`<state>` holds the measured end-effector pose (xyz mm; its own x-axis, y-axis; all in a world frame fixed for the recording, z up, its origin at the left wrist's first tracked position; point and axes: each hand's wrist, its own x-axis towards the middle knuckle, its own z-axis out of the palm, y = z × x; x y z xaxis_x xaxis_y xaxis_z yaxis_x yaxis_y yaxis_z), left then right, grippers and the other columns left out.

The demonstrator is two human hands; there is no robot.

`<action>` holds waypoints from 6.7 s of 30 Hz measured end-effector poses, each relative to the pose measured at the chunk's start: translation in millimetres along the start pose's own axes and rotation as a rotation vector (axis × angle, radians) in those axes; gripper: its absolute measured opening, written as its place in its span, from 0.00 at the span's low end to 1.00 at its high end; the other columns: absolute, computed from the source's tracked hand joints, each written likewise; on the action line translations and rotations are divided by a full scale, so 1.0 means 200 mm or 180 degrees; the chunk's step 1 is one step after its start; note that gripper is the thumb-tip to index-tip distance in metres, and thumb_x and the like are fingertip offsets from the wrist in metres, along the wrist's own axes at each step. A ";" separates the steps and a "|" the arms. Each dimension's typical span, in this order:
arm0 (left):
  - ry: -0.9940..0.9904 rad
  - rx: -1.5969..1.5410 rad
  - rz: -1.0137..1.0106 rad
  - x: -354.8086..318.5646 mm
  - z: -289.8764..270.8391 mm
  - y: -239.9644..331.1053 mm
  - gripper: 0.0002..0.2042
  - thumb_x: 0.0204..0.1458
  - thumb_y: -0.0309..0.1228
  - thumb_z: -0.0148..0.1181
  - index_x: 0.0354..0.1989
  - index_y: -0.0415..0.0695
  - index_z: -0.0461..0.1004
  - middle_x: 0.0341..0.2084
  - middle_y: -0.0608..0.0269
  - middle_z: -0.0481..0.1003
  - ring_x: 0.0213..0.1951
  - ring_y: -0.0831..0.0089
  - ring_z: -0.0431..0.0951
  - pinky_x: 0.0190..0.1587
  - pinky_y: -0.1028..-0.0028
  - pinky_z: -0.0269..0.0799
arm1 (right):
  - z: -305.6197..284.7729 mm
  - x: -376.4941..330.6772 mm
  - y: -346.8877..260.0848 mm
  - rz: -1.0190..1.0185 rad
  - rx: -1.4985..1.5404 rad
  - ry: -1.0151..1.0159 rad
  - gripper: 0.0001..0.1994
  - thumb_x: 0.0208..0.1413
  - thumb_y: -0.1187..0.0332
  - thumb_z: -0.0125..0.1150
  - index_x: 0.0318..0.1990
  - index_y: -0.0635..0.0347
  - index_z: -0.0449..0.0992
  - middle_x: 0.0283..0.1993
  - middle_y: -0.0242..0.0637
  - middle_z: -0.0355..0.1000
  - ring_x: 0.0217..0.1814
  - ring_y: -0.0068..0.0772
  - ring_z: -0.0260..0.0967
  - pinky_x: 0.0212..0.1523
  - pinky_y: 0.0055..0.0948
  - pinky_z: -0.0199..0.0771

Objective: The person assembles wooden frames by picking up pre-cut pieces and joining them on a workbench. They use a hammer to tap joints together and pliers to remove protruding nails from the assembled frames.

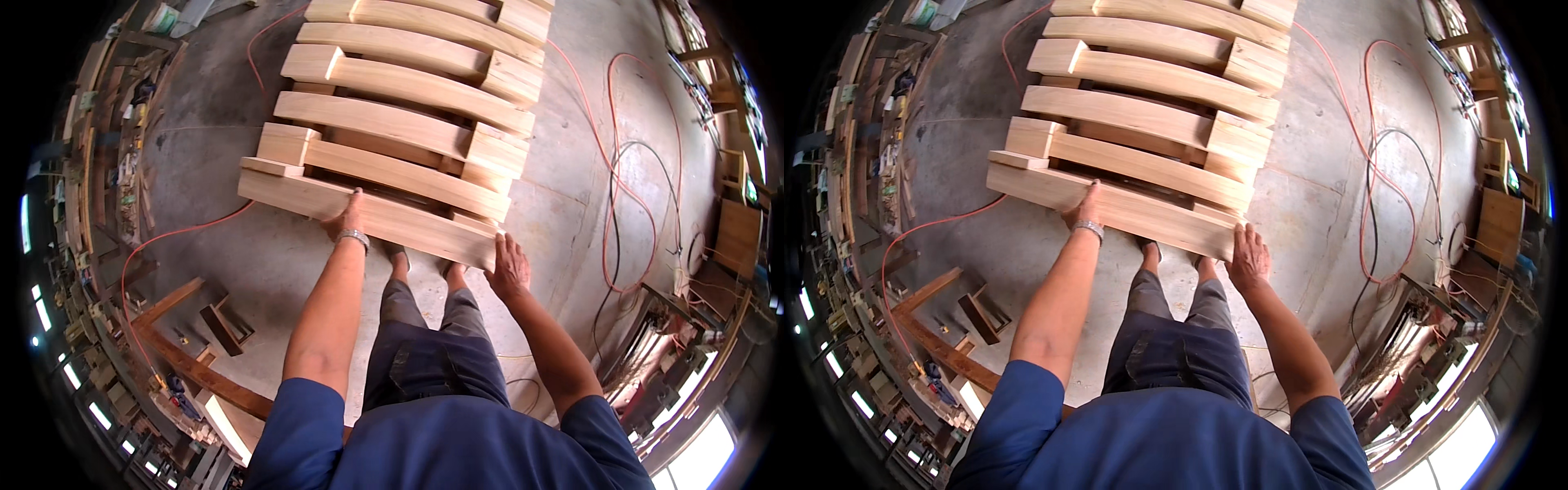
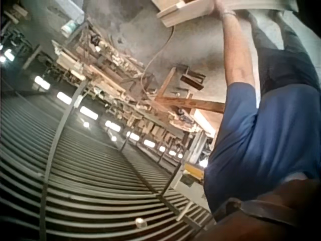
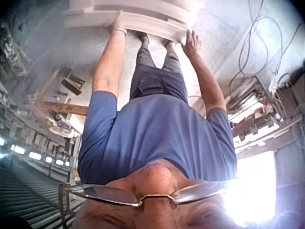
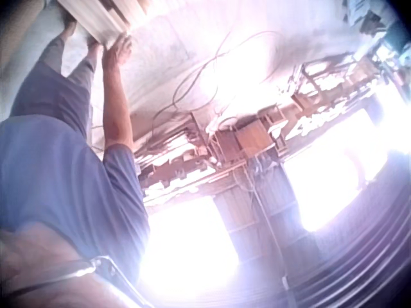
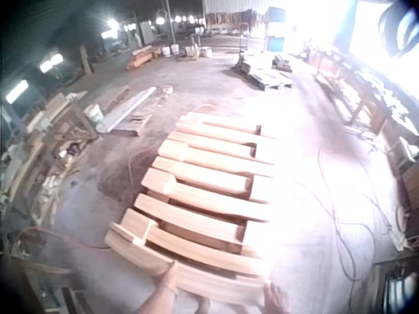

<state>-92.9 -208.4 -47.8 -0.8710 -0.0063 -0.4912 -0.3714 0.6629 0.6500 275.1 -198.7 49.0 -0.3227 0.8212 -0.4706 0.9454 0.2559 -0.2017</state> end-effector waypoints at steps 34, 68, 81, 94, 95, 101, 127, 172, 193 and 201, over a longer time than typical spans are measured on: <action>-0.2261 0.1536 0.0611 0.09 -1.11 -1.05 0.35 0.47 0.47 0.77 0.57 0.34 0.75 0.34 0.53 0.85 0.33 0.72 0.84 0.39 0.72 0.80 | -0.07 -0.10 -0.40 -0.0929 -0.0662 0.0345 0.45 0.44 0.65 0.79 0.71 0.59 0.61 0.75 0.53 0.55 0.75 0.55 0.55 0.72 0.49 0.58; -0.1638 0.1588 -0.0023 -1.09 -2.73 -2.66 0.18 0.61 0.49 0.54 0.44 0.50 0.84 0.40 0.58 0.84 0.44 0.59 0.85 0.46 0.62 0.79 | 0.10 -0.04 -0.13 0.0126 -0.1055 0.0041 0.37 0.40 0.61 0.80 0.58 0.58 0.66 0.60 0.47 0.70 0.63 0.52 0.68 0.63 0.43 0.74; -0.1788 0.1843 0.0247 -1.08 -2.71 -2.75 0.18 0.61 0.50 0.55 0.44 0.52 0.84 0.39 0.60 0.84 0.45 0.59 0.85 0.49 0.64 0.79 | 0.04 -0.04 -0.13 -0.0065 -0.1105 -0.0001 0.40 0.38 0.60 0.82 0.58 0.58 0.64 0.59 0.44 0.70 0.63 0.50 0.68 0.61 0.44 0.75; -0.1926 0.1860 0.0724 -1.08 -2.67 -2.91 0.25 0.64 0.58 0.45 0.49 0.55 0.83 0.42 0.55 0.83 0.48 0.54 0.83 0.50 0.56 0.77 | 0.08 -0.25 -0.24 -0.0399 -0.1013 0.0666 0.51 0.46 0.54 0.79 0.74 0.57 0.54 0.72 0.48 0.58 0.73 0.50 0.56 0.68 0.46 0.63; -0.1760 0.1861 0.0674 -1.07 -2.67 -2.91 0.25 0.63 0.58 0.46 0.51 0.55 0.83 0.43 0.58 0.83 0.49 0.56 0.83 0.52 0.58 0.77 | 0.09 -0.31 -0.28 -0.0621 -0.1057 0.0787 0.49 0.48 0.54 0.77 0.74 0.58 0.55 0.70 0.48 0.60 0.72 0.50 0.58 0.67 0.46 0.65; -0.1772 0.0795 0.0320 -0.81 -2.73 -2.84 0.15 0.60 0.44 0.57 0.45 0.47 0.82 0.32 0.57 0.82 0.33 0.57 0.82 0.39 0.60 0.79 | 0.32 -0.73 -0.34 -0.0855 -0.0651 -0.0113 0.31 0.51 0.54 0.73 0.58 0.58 0.68 0.56 0.54 0.71 0.56 0.57 0.74 0.53 0.53 0.77; 0.1206 -0.2900 -0.0697 1.11 -4.44 -2.45 0.32 0.52 0.53 0.70 0.54 0.37 0.74 0.39 0.53 0.82 0.37 0.59 0.84 0.38 0.64 0.80 | 1.00 -1.18 -1.16 -0.1061 -0.0351 -0.1622 0.22 0.60 0.46 0.59 0.43 0.57 0.84 0.38 0.39 0.83 0.40 0.34 0.81 0.44 0.34 0.79; 0.0496 0.0820 0.3132 -0.14 -3.70 -1.79 0.33 0.38 0.49 0.74 0.51 0.43 0.76 0.47 0.52 0.74 0.54 0.50 0.70 0.63 0.49 0.61 | 1.02 -1.68 -2.69 -0.0706 0.1856 -0.3734 0.20 0.64 0.60 0.61 0.55 0.68 0.75 0.45 0.42 0.78 0.45 0.33 0.77 0.48 0.35 0.80; -0.0414 -0.5421 -0.0867 -0.50 -3.54 -2.05 0.28 0.60 0.54 0.59 0.63 0.52 0.71 0.60 0.62 0.74 0.61 0.59 0.73 0.64 0.52 0.68 | 0.25 -1.69 -1.51 -0.0579 0.1977 -0.2004 0.39 0.46 0.44 0.80 0.57 0.65 0.75 0.51 0.46 0.79 0.57 0.37 0.75 0.58 0.35 0.73; -0.1172 -0.4281 0.0507 -0.88 -3.12 -1.22 0.28 0.59 0.51 0.62 0.65 0.53 0.70 0.57 0.62 0.76 0.57 0.60 0.76 0.57 0.55 0.75 | 0.05 -1.43 -0.58 -0.0970 0.3615 -0.1513 0.45 0.48 0.46 0.79 0.67 0.66 0.68 0.61 0.48 0.74 0.59 0.40 0.74 0.61 0.39 0.71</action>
<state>-48.9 -836.7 241.9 -0.8771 0.3331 -0.3461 -0.4800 -0.5782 0.6598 256.5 -467.5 198.8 -0.7267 0.4825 -0.4889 0.3353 -0.3720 -0.8655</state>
